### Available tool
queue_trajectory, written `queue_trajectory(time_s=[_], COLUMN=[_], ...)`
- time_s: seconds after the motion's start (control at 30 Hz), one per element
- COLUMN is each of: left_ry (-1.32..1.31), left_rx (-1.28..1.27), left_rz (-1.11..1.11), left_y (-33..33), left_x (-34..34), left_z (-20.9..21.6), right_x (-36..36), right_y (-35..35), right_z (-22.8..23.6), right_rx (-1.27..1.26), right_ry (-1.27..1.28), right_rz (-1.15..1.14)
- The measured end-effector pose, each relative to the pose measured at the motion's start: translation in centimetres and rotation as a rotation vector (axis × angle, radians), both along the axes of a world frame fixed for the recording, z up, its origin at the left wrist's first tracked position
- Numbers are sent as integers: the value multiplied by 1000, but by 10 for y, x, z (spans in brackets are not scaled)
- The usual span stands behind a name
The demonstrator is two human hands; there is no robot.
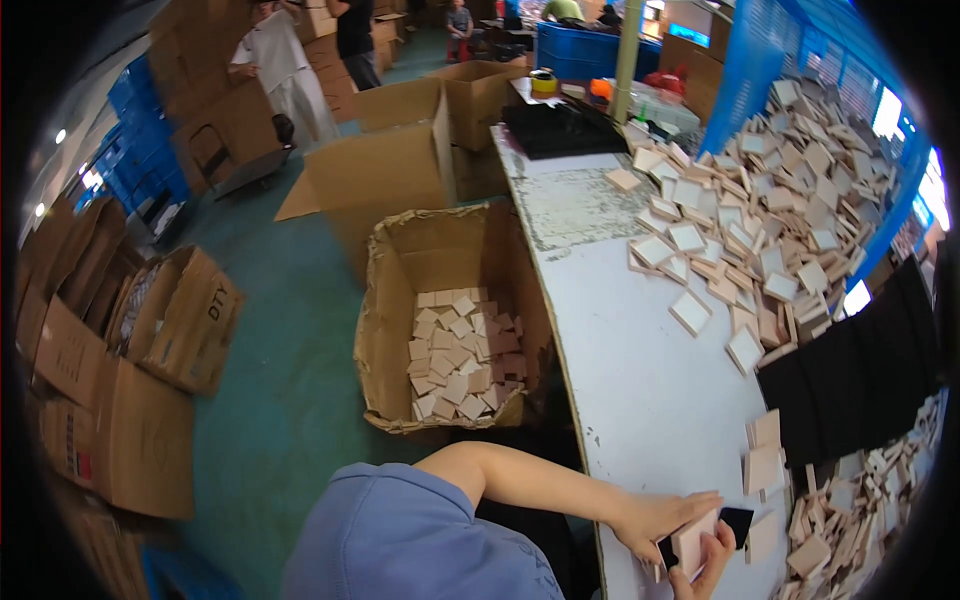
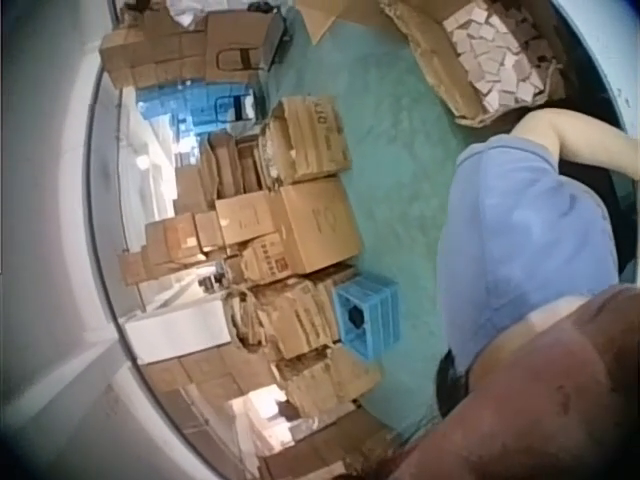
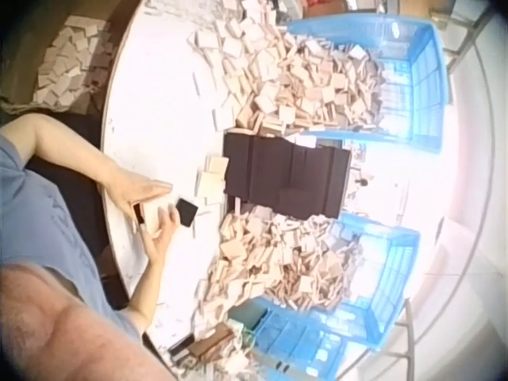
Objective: Packaging small square boxes by assembling lids and inserts.
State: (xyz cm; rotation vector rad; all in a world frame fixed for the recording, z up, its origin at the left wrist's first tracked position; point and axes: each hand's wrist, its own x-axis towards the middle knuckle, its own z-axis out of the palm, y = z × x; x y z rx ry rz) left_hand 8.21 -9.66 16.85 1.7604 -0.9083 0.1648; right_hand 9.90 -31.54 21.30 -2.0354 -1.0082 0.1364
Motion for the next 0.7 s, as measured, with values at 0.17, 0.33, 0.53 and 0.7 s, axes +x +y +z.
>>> queue_trajectory(time_s=[0.17,0.33,0.53,0.7], left_ry=[213,-10,-186,-46], left_rx=[47,247,361,410], left_rz=[-126,-83,-17,-141], left_y=[11,1,12,13], left_x=[4,12,7,11], left_z=[18,3,5,-10], right_x=[-8,-15,-17,-32], right_y=[15,15,11,9], right_z=[14,2,-9,-28], right_rx=[-93,-145,-130,-105], right_ry=[-224,-398,-391,-408], right_rz=[112,76,89,-112])
